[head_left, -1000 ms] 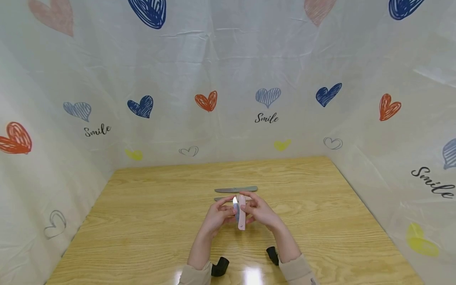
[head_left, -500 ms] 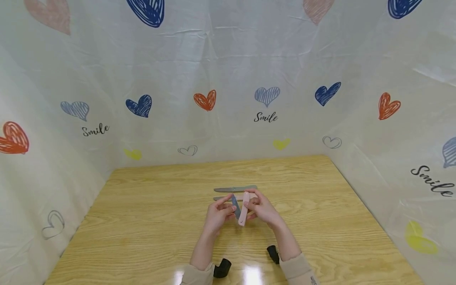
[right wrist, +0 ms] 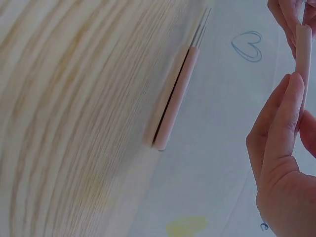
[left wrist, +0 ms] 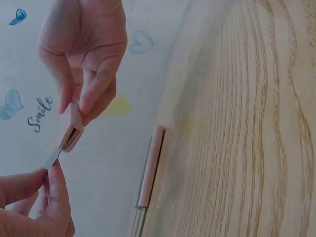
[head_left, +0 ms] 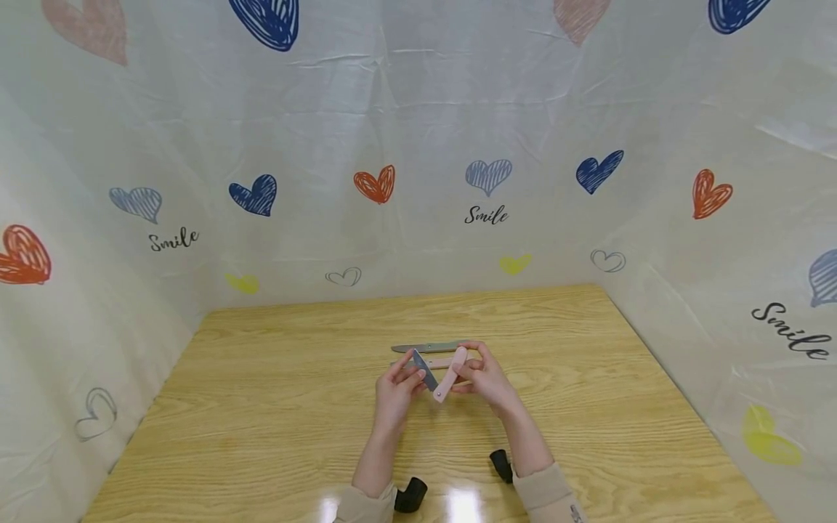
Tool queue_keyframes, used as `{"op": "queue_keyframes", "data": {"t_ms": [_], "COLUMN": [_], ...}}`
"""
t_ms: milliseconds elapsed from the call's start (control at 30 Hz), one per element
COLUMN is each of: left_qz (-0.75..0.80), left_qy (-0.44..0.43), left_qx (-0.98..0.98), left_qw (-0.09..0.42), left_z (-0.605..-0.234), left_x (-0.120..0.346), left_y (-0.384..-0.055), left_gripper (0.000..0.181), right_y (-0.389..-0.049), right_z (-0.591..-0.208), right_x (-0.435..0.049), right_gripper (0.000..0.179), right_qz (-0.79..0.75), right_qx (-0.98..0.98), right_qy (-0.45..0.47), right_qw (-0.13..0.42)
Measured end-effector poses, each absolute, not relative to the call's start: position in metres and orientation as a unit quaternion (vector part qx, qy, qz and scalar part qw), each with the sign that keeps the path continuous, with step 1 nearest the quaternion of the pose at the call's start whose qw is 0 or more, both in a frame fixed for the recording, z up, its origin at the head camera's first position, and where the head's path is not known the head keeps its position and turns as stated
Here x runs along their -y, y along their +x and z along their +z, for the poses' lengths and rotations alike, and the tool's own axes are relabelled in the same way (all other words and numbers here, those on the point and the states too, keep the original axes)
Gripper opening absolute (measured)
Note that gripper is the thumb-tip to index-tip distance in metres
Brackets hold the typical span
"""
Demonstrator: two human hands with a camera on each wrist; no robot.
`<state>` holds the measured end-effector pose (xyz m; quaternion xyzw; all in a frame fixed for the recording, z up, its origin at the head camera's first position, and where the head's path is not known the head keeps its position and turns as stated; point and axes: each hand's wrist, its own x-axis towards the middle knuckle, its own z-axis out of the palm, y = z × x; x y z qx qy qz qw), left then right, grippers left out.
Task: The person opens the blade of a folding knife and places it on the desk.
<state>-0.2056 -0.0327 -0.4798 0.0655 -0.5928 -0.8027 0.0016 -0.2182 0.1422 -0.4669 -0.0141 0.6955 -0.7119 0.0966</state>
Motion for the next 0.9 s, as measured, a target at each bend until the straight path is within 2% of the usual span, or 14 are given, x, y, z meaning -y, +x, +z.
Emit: {"op": "queue_keyframes", "data": {"t_ms": [267, 500, 900], "left_qz": [-0.818, -0.814, -0.839], "left_qy": [0.093, 0.125, 0.136], "left_qx": [0.566, 0.566, 0.526], "left_qw": [0.044, 0.034, 0.041], "left_z": [-0.4815, -0.4822, -0.4824], "left_x": [0.0323, 0.0336, 0.0313], "left_y": [-0.2037, -0.2051, -0.2102], "left_gripper": [0.049, 0.032, 0.029], "right_y": [-0.2179, -0.2204, -0.2172], "right_z": [-0.4687, -0.4731, -0.4763], "right_x": [-0.1369, -0.1357, -0.1340], "right_gripper": [0.043, 0.040, 0.046], "right_qz": [-0.719, -0.735, -0.777], "right_qx": [-0.691, -0.673, -0.623], "right_qy": [-0.002, 0.015, 0.052], "right_qw": [0.075, 0.087, 0.068]}}
